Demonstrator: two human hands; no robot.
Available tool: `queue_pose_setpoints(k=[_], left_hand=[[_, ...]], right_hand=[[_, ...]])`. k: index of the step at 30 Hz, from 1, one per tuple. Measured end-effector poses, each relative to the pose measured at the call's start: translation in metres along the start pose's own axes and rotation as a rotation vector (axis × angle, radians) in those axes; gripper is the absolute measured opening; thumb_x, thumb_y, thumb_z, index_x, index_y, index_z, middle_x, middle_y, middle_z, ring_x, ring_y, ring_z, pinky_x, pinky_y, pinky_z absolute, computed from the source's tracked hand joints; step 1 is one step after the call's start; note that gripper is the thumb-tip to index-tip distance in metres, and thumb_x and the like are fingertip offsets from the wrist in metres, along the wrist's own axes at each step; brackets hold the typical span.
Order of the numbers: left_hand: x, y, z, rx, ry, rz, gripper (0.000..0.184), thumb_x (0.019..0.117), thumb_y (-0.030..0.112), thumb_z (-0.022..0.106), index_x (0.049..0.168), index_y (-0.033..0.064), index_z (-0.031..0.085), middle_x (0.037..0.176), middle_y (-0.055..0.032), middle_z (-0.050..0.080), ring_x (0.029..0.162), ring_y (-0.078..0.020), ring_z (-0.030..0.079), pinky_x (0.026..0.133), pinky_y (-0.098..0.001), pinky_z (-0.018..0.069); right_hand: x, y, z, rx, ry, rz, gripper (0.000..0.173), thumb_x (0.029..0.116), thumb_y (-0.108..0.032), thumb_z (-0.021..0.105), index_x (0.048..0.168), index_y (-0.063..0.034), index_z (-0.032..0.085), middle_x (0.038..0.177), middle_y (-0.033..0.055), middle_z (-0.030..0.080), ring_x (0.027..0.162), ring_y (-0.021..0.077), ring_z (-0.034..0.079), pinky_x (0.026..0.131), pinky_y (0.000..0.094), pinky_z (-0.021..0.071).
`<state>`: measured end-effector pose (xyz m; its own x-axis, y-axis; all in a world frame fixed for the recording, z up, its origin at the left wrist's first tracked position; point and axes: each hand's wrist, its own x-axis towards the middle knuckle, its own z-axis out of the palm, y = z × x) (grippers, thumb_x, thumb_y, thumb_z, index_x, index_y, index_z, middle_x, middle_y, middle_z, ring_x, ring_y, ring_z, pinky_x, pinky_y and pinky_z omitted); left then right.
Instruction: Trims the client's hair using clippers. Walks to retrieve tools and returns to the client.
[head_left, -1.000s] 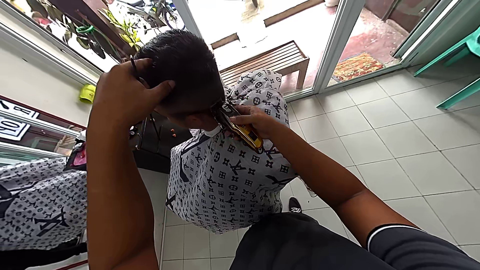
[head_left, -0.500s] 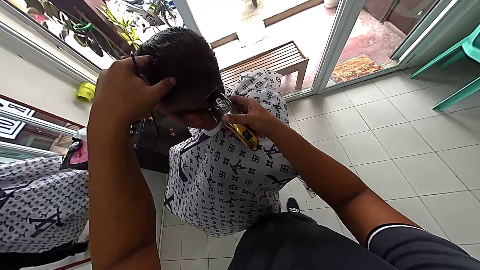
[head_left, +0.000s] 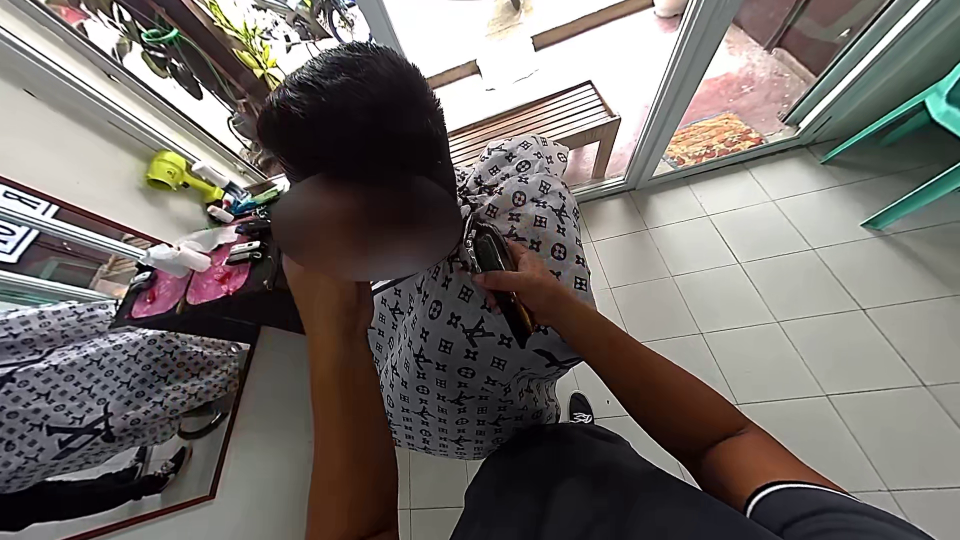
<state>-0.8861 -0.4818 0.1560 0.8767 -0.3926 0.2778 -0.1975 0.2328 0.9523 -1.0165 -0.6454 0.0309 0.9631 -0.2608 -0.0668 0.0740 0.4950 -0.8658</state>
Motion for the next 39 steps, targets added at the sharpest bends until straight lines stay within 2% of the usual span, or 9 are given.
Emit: queue_pose_setpoints(k=[3,6,9,10,12,15,21,29,39], left_hand=[[-0.008,-0.037,-0.008,0.198,-0.021,0.162,0.010,0.1076,0.018,0.050,0.115,0.0140,0.055,0.090,0.0062,0.068,0.075,-0.0058,0.069,0.069,-0.0229,0.0602],[-0.019,-0.061,-0.009,0.286,-0.141,0.209,0.020,0.1053,0.010,0.042,0.115,0.0111,0.060,0.071,0.0134,0.057,0.059,0.0026,0.054,0.059,-0.0151,0.0487],[-0.029,-0.077,-0.003,0.325,-0.226,-0.054,0.034,0.1050,0.010,0.037,0.129,0.0040,0.060,0.105,-0.0008,0.070,0.092,-0.0074,0.067,0.080,-0.0263,0.0558],[-0.029,-0.082,0.000,0.299,-0.234,-0.138,0.039,0.1031,0.010,0.036,0.135,0.0041,0.057,0.121,-0.0047,0.068,0.107,-0.0107,0.065,0.087,-0.0305,0.0553],[-0.029,-0.093,0.005,0.235,-0.229,-0.221,0.042,0.1033,0.010,0.038,0.142,0.0059,0.052,0.133,-0.0058,0.061,0.115,-0.0121,0.060,0.094,-0.0335,0.0525],[-0.028,-0.102,0.007,0.196,-0.235,-0.214,0.043,0.1039,0.008,0.041,0.146,0.0096,0.049,0.133,-0.0040,0.061,0.109,-0.0113,0.062,0.090,-0.0313,0.0535],[-0.025,-0.106,0.005,0.192,-0.245,-0.217,0.048,0.1039,0.010,0.039,0.151,0.0141,0.046,0.145,-0.0057,0.056,0.122,-0.0153,0.059,0.097,-0.0367,0.0517],[-0.023,-0.106,0.005,0.223,-0.256,-0.209,0.050,0.1026,0.012,0.038,0.152,0.0144,0.046,0.148,-0.0051,0.055,0.130,-0.0181,0.055,0.102,-0.0443,0.0484],[-0.020,-0.108,0.004,0.190,-0.264,-0.215,0.049,0.1025,0.011,0.037,0.150,0.0119,0.047,0.148,-0.0052,0.055,0.131,-0.0162,0.055,0.103,-0.0403,0.0490]], right_hand=[[0.006,-0.007,-0.003,-0.114,-0.010,-0.098,0.050,0.0911,-0.026,0.071,0.131,-0.0089,0.048,0.086,0.0074,0.070,0.053,0.0143,0.063,0.048,0.0274,0.0566],[0.013,-0.019,-0.005,-0.208,-0.044,-0.131,0.047,0.0959,-0.026,0.065,0.133,-0.0052,0.046,0.093,0.0079,0.072,0.053,0.0132,0.062,0.047,0.0267,0.0549],[0.026,-0.029,-0.008,-0.165,-0.161,-0.046,0.055,0.0914,-0.021,0.065,0.139,-0.0050,0.045,0.099,0.0099,0.066,0.070,0.0174,0.068,0.063,0.0336,0.0618],[0.031,-0.031,-0.010,-0.125,-0.210,-0.009,0.055,0.0911,-0.019,0.062,0.141,-0.0060,0.043,0.103,0.0103,0.066,0.078,0.0192,0.070,0.067,0.0360,0.0631],[0.039,-0.034,-0.011,-0.055,-0.268,0.031,0.048,0.0922,-0.016,0.059,0.137,-0.0051,0.046,0.103,0.0117,0.067,0.081,0.0224,0.072,0.068,0.0391,0.0638],[0.045,-0.037,-0.010,0.004,-0.298,0.064,0.035,0.0980,-0.017,0.055,0.130,-0.0029,0.050,0.098,0.0133,0.070,0.079,0.0238,0.073,0.066,0.0387,0.0638],[0.053,-0.040,-0.018,0.006,-0.300,0.099,0.027,0.1037,-0.021,0.050,0.125,-0.0049,0.054,0.097,0.0124,0.071,0.078,0.0230,0.074,0.063,0.0378,0.0638],[0.062,-0.038,-0.026,-0.007,-0.307,0.057,0.031,0.1004,-0.020,0.055,0.127,-0.0026,0.054,0.095,0.0140,0.071,0.076,0.0234,0.073,0.063,0.0371,0.0638],[0.060,-0.037,-0.020,-0.033,-0.280,-0.073,0.040,0.0948,-0.012,0.063,0.131,-0.0007,0.051,0.102,0.0111,0.069,0.083,0.0207,0.072,0.070,0.0369,0.0640]])
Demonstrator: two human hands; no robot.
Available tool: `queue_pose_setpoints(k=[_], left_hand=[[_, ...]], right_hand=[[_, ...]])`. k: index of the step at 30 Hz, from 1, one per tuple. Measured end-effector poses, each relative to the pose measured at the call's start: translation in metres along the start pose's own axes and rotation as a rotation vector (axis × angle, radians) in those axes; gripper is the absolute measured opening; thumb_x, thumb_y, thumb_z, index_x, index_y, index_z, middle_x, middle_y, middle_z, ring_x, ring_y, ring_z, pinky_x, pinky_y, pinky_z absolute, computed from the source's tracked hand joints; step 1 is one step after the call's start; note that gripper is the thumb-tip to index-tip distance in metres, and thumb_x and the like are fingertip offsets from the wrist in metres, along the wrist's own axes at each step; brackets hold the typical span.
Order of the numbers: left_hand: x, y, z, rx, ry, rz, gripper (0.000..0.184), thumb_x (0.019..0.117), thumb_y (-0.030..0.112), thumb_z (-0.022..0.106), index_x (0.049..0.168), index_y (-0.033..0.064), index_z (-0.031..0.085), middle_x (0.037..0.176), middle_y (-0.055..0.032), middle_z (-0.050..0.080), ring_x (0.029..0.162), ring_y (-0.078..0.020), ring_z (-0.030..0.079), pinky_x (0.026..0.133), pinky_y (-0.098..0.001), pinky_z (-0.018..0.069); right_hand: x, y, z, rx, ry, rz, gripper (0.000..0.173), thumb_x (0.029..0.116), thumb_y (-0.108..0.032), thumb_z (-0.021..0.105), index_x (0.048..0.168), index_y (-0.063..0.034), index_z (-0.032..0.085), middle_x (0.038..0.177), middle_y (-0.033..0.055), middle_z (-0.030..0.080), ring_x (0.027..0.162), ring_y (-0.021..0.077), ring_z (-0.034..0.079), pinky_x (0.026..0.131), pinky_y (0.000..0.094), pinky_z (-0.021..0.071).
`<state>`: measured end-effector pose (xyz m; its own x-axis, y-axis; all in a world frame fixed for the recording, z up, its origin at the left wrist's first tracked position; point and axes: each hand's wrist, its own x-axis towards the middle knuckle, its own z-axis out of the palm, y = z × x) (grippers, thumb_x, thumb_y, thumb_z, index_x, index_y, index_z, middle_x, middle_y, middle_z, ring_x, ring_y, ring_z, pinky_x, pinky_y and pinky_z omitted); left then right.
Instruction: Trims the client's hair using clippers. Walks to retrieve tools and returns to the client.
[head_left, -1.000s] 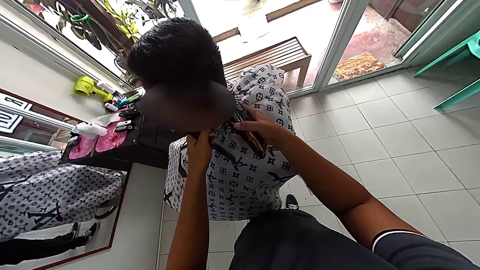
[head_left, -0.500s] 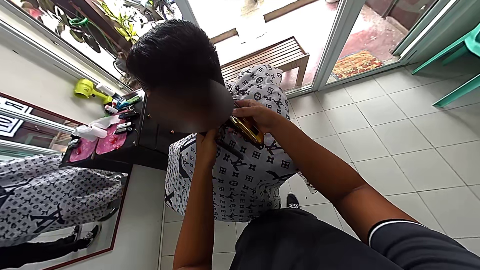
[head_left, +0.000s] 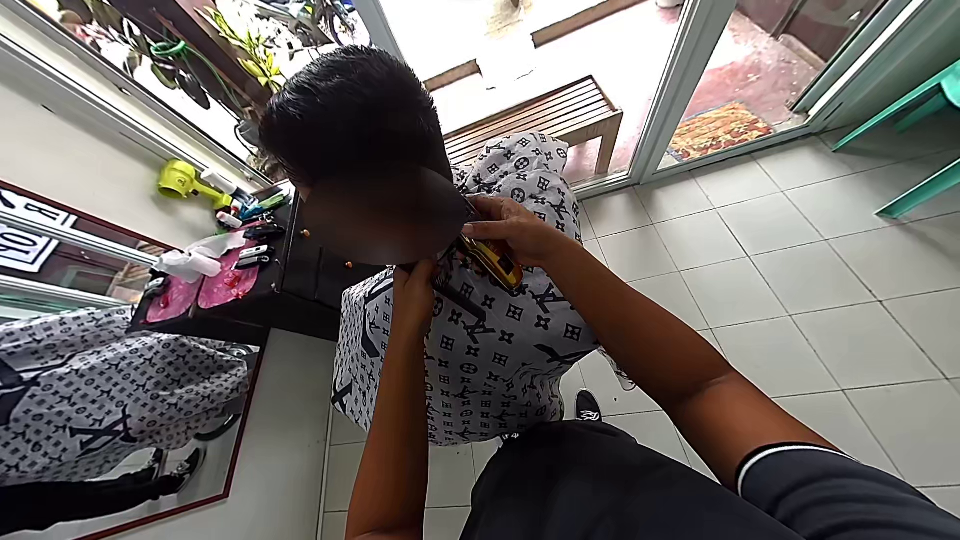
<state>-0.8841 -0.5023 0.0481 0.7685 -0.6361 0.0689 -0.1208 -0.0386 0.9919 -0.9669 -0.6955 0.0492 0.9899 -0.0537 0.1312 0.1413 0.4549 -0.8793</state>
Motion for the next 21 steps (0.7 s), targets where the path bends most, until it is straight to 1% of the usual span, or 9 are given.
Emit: queue_pose_setpoints(k=[2,4,7,8,11,12,16,19,21], left_hand=[[-0.002,0.001,0.001,-0.023,0.018,-0.008,0.046,0.1040,0.010,0.038,0.149,0.0111,0.047,0.145,-0.0053,0.056,0.126,-0.0148,0.057,0.102,-0.0382,0.0501],[-0.002,0.003,0.002,-0.034,0.040,-0.011,0.044,0.1050,0.009,0.040,0.148,0.0112,0.048,0.141,-0.0049,0.058,0.121,-0.0136,0.059,0.099,-0.0366,0.0518],[-0.002,0.001,0.001,-0.035,0.042,-0.008,0.044,0.1044,0.009,0.041,0.148,0.0092,0.047,0.140,-0.0055,0.057,0.119,-0.0139,0.060,0.099,-0.0369,0.0525],[-0.002,0.000,0.000,-0.031,0.043,-0.008,0.044,0.1043,0.009,0.041,0.148,0.0088,0.047,0.140,-0.0057,0.056,0.119,-0.0137,0.059,0.098,-0.0368,0.0525],[0.000,-0.001,-0.003,-0.037,0.039,-0.016,0.046,0.1052,0.009,0.042,0.151,0.0080,0.044,0.141,-0.0079,0.056,0.116,-0.0141,0.060,0.096,-0.0349,0.0530],[0.000,-0.001,-0.004,-0.038,0.033,-0.011,0.045,0.1052,0.008,0.042,0.150,0.0079,0.046,0.138,-0.0073,0.058,0.113,-0.0133,0.061,0.095,-0.0338,0.0536],[0.000,0.001,-0.005,-0.051,0.012,-0.008,0.041,0.1048,0.006,0.041,0.145,0.0089,0.050,0.127,-0.0032,0.063,0.104,-0.0092,0.063,0.090,-0.0298,0.0546],[0.001,0.001,-0.008,-0.071,-0.001,-0.003,0.041,0.1042,0.005,0.041,0.144,0.0074,0.049,0.128,-0.0044,0.062,0.107,-0.0104,0.063,0.092,-0.0309,0.0546],[0.001,0.001,-0.009,-0.077,-0.010,0.000,0.037,0.1051,0.006,0.041,0.141,0.0077,0.052,0.125,-0.0031,0.063,0.106,-0.0099,0.063,0.092,-0.0317,0.0550]], right_hand=[[-0.002,-0.001,0.008,-0.058,0.033,-0.016,0.041,0.0944,-0.009,0.065,0.132,0.0005,0.051,0.104,0.0103,0.069,0.084,0.0188,0.071,0.073,0.0351,0.0629],[-0.003,-0.001,0.016,-0.108,0.073,-0.029,0.044,0.0933,-0.006,0.067,0.133,0.0018,0.051,0.105,0.0103,0.068,0.087,0.0177,0.071,0.078,0.0348,0.0623],[-0.003,0.004,0.025,-0.165,0.135,-0.091,0.053,0.0903,-0.008,0.071,0.137,0.0034,0.049,0.115,0.0139,0.066,0.098,0.0190,0.069,0.087,0.0366,0.0604],[-0.004,0.005,0.028,-0.161,0.152,-0.084,0.054,0.0904,-0.009,0.072,0.138,0.0034,0.049,0.116,0.0143,0.066,0.098,0.0191,0.069,0.087,0.0364,0.0602],[-0.006,0.005,0.037,-0.093,0.179,-0.042,0.050,0.0922,-0.009,0.070,0.136,0.0028,0.048,0.111,0.0151,0.066,0.090,0.0216,0.070,0.078,0.0379,0.0624],[-0.006,0.004,0.040,-0.088,0.186,-0.059,0.051,0.0918,-0.009,0.069,0.137,0.0026,0.048,0.111,0.0149,0.067,0.089,0.0216,0.071,0.077,0.0375,0.0625],[-0.007,0.001,0.046,-0.128,0.195,-0.089,0.053,0.0913,-0.008,0.070,0.138,0.0032,0.048,0.116,0.0153,0.066,0.095,0.0212,0.070,0.083,0.0366,0.0616],[-0.006,0.000,0.049,-0.145,0.218,-0.081,0.053,0.0906,-0.008,0.071,0.137,0.0032,0.049,0.115,0.0153,0.066,0.095,0.0205,0.070,0.083,0.0358,0.0613],[-0.006,-0.001,0.053,-0.226,0.234,-0.137,0.057,0.0902,-0.010,0.074,0.140,0.0025,0.048,0.119,0.0140,0.066,0.100,0.0169,0.069,0.088,0.0320,0.0594]])
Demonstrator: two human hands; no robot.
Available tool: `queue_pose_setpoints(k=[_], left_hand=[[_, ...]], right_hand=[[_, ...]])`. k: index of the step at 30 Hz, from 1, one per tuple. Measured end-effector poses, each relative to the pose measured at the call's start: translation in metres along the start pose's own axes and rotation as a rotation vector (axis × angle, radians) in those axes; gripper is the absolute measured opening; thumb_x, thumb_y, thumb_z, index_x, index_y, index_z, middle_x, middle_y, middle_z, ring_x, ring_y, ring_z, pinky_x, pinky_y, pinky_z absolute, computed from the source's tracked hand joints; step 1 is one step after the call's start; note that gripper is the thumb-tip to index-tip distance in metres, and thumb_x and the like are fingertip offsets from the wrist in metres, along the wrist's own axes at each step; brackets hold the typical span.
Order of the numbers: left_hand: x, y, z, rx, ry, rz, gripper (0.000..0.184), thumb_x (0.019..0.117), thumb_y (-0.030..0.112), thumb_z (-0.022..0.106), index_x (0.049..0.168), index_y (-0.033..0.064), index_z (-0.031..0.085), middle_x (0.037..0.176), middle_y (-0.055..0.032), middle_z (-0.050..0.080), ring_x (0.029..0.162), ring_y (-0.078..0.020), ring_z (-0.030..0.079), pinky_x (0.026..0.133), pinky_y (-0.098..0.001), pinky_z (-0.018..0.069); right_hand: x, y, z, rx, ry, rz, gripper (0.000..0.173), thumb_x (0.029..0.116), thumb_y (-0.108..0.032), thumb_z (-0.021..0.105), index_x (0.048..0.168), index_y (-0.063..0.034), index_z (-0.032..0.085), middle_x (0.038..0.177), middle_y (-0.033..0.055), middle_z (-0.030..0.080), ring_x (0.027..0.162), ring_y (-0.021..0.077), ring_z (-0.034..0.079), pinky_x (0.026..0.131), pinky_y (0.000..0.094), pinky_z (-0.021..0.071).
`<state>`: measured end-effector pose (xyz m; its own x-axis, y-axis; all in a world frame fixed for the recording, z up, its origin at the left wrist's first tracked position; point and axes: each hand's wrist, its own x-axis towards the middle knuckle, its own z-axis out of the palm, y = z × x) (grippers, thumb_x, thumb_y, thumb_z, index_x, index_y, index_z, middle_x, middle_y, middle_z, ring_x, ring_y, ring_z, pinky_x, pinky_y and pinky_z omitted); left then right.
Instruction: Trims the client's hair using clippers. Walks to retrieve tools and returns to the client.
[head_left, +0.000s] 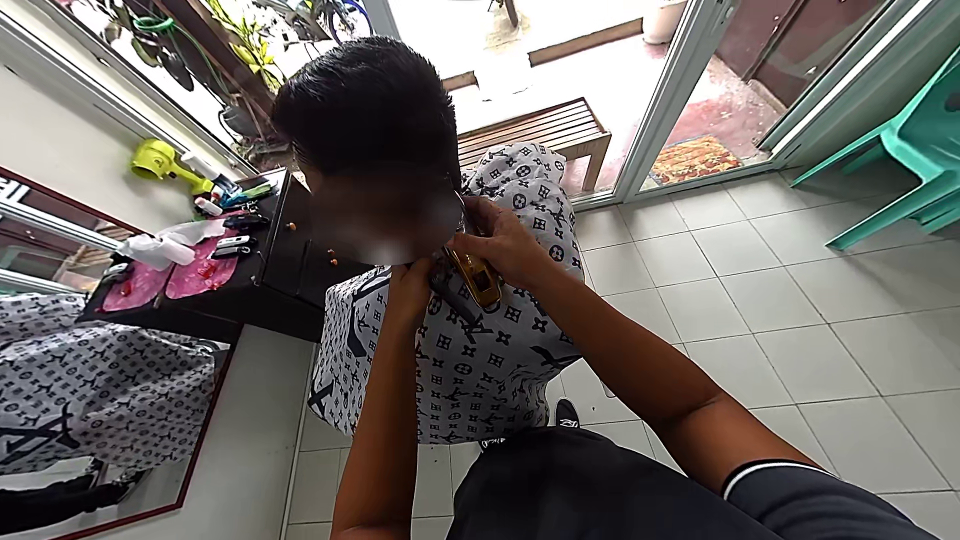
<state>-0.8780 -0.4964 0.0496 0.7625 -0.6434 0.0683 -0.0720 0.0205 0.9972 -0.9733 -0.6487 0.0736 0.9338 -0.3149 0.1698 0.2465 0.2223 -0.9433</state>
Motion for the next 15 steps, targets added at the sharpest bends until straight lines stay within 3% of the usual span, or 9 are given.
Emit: queue_pose_setpoints(k=[2,7,10,13,15], left_hand=[[0.000,0.000,-0.001,-0.001,-0.002,0.010,0.035,0.1040,0.006,0.042,0.136,0.0101,0.056,0.119,0.0003,0.065,0.100,-0.0076,0.064,0.087,-0.0297,0.0556],[0.002,0.000,-0.005,-0.004,-0.032,0.014,0.035,0.1037,0.006,0.042,0.136,0.0091,0.055,0.121,-0.0005,0.064,0.104,-0.0084,0.063,0.089,-0.0318,0.0560],[0.001,0.001,-0.004,-0.013,-0.007,0.005,0.028,0.1040,0.007,0.044,0.128,0.0114,0.057,0.110,0.0022,0.066,0.095,-0.0064,0.065,0.084,-0.0288,0.0568],[0.002,0.002,-0.006,-0.015,-0.034,0.016,0.029,0.1038,0.007,0.044,0.129,0.0100,0.057,0.112,0.0014,0.066,0.097,-0.0068,0.065,0.085,-0.0288,0.0566],[0.001,0.003,-0.005,-0.002,-0.021,0.013,0.023,0.1040,0.008,0.044,0.122,0.0117,0.058,0.105,0.0039,0.067,0.093,-0.0049,0.065,0.084,-0.0277,0.0562]], right_hand=[[0.000,0.000,0.002,-0.047,0.004,-0.013,0.060,0.0890,-0.012,0.076,0.140,0.0022,0.048,0.121,0.0142,0.065,0.103,0.0168,0.068,0.090,0.0316,0.0588],[-0.001,0.000,0.007,-0.007,0.023,0.051,0.059,0.0882,-0.009,0.076,0.139,0.0019,0.048,0.120,0.0146,0.065,0.102,0.0182,0.068,0.089,0.0335,0.0591],[-0.002,-0.002,0.010,-0.053,0.031,0.023,0.063,0.0875,-0.010,0.078,0.141,0.0016,0.047,0.123,0.0148,0.065,0.104,0.0183,0.069,0.089,0.0327,0.0598],[-0.002,-0.001,0.010,-0.032,0.028,0.052,0.062,0.0870,-0.010,0.078,0.140,0.0013,0.048,0.121,0.0143,0.065,0.103,0.0183,0.068,0.088,0.0336,0.0591],[-0.002,-0.002,0.012,-0.027,0.018,0.006,0.063,0.0884,-0.011,0.077,0.142,0.0016,0.046,0.125,0.0147,0.064,0.107,0.0180,0.068,0.091,0.0324,0.0589]])
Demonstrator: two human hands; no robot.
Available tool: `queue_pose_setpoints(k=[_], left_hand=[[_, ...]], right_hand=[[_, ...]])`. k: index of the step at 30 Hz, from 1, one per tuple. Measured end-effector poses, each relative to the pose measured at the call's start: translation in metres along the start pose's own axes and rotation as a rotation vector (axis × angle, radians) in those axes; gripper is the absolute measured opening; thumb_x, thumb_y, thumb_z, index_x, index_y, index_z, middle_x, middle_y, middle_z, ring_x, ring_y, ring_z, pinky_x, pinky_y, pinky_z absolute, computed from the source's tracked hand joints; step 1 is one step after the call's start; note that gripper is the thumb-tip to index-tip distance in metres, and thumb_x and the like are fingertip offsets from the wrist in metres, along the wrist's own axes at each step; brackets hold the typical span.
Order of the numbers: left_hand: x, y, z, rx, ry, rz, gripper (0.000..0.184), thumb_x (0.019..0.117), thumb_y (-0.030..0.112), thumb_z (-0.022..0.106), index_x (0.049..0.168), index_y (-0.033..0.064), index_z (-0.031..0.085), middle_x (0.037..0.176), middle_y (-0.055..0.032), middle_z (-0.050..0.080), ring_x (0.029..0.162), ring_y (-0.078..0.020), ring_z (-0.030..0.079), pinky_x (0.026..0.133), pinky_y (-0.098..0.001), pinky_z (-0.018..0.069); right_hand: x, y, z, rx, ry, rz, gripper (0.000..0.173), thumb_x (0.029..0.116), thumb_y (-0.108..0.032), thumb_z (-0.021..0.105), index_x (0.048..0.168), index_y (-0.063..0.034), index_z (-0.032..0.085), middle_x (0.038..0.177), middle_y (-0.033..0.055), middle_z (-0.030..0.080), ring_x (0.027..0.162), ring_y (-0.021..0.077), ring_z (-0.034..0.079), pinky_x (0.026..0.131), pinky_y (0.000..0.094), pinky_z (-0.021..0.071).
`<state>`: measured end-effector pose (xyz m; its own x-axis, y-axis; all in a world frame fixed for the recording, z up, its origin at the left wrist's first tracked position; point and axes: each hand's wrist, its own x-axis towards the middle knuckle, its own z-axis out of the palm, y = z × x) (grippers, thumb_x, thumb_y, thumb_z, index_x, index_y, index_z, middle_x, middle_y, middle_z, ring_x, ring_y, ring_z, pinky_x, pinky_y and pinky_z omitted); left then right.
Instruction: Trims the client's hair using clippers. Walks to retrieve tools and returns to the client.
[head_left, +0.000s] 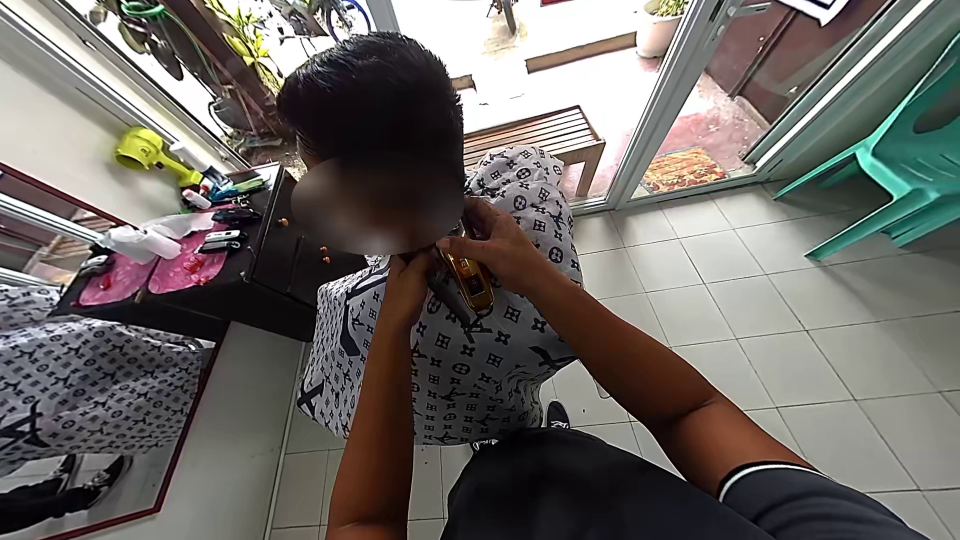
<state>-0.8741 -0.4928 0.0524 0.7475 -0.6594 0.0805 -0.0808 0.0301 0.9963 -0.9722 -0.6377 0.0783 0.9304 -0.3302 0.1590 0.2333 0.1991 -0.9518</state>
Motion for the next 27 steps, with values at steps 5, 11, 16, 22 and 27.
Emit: queue_pose_setpoints(k=[5,11,16,22,27], left_hand=[[0.001,0.001,-0.001,0.013,-0.012,-0.004,0.041,0.1021,0.005,0.041,0.140,0.0097,0.056,0.126,-0.0014,0.064,0.106,-0.0079,0.063,0.088,-0.0295,0.0550],[0.000,-0.002,-0.001,-0.005,-0.019,-0.027,0.042,0.1038,0.005,0.040,0.144,0.0090,0.053,0.134,-0.0041,0.061,0.113,-0.0116,0.062,0.094,-0.0332,0.0543],[0.001,-0.002,-0.002,-0.009,-0.008,-0.029,0.041,0.1033,0.004,0.041,0.143,0.0083,0.053,0.129,-0.0034,0.062,0.108,-0.0100,0.062,0.091,-0.0317,0.0544],[0.001,-0.002,-0.001,-0.002,-0.021,0.033,0.026,0.1009,0.004,0.042,0.117,0.0134,0.060,0.100,0.0046,0.065,0.088,-0.0042,0.062,0.079,-0.0258,0.0540],[-0.001,-0.001,0.000,-0.009,-0.007,0.014,0.024,0.1035,0.006,0.042,0.119,0.0137,0.059,0.102,0.0054,0.066,0.091,-0.0032,0.063,0.083,-0.0263,0.0547]], right_hand=[[-0.009,-0.003,0.001,0.014,0.020,0.172,0.044,0.0904,-0.010,0.071,0.129,-0.0016,0.051,0.086,0.0126,0.066,0.061,0.0181,0.067,0.052,0.0306,0.0596],[-0.001,-0.009,-0.009,-0.012,-0.015,0.157,0.049,0.0924,-0.013,0.070,0.136,-0.0015,0.049,0.102,0.0134,0.066,0.080,0.0208,0.070,0.068,0.0353,0.0627],[0.003,-0.013,-0.011,0.037,-0.053,0.133,0.049,0.0926,-0.008,0.069,0.136,0.0011,0.049,0.110,0.0157,0.066,0.091,0.0235,0.071,0.078,0.0396,0.0626],[0.003,-0.013,-0.003,0.009,-0.044,0.108,0.052,0.0917,-0.007,0.072,0.137,0.0020,0.048,0.112,0.0148,0.067,0.093,0.0198,0.070,0.082,0.0348,0.0609],[0.005,-0.011,0.003,-0.037,-0.041,0.012,0.058,0.0903,-0.012,0.076,0.139,0.0026,0.047,0.118,0.0145,0.066,0.101,0.0185,0.069,0.088,0.0336,0.0599]])
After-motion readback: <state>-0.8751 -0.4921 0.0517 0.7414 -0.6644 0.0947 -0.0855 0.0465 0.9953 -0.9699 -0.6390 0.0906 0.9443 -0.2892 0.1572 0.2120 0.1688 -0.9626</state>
